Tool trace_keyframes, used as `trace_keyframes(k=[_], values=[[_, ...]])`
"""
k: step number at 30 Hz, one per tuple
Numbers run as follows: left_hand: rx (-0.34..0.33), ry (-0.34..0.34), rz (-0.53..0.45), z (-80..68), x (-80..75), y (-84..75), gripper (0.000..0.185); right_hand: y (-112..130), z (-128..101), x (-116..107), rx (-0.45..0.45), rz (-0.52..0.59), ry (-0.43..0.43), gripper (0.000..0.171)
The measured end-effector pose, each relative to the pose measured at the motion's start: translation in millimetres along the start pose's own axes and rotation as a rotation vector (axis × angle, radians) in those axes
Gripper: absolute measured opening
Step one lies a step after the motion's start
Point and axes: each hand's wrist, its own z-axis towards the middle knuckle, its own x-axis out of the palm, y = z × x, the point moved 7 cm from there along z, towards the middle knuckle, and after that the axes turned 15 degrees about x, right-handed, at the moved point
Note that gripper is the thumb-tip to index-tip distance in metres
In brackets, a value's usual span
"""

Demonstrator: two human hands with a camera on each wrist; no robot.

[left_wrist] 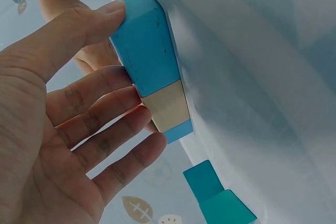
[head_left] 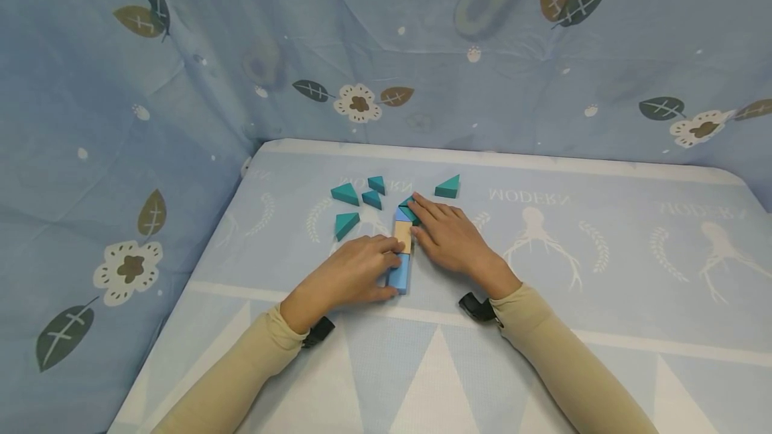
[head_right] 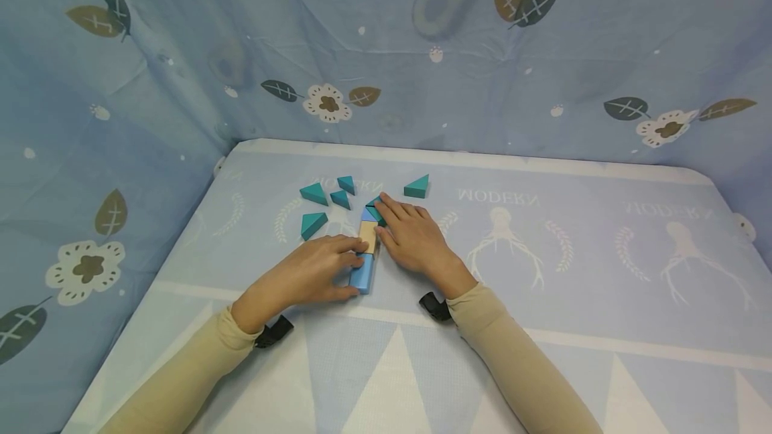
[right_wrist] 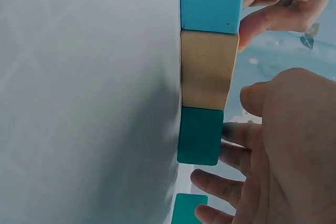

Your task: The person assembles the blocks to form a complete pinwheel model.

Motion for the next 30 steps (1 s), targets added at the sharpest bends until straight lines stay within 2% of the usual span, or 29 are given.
trace_keyframes(k=[18,30], values=[[0.001,0.021,0.013,2.7,-0.1,-0.1,0.041,3.2,-1.4,-3.4,0.005,-0.017,-0.037,0.05],[-0.005,0.035,0.044,1.6,1.2,-0.5,0.042,0.5,0.5,2.5,-0.016,0.017,-0.001,0.051]])
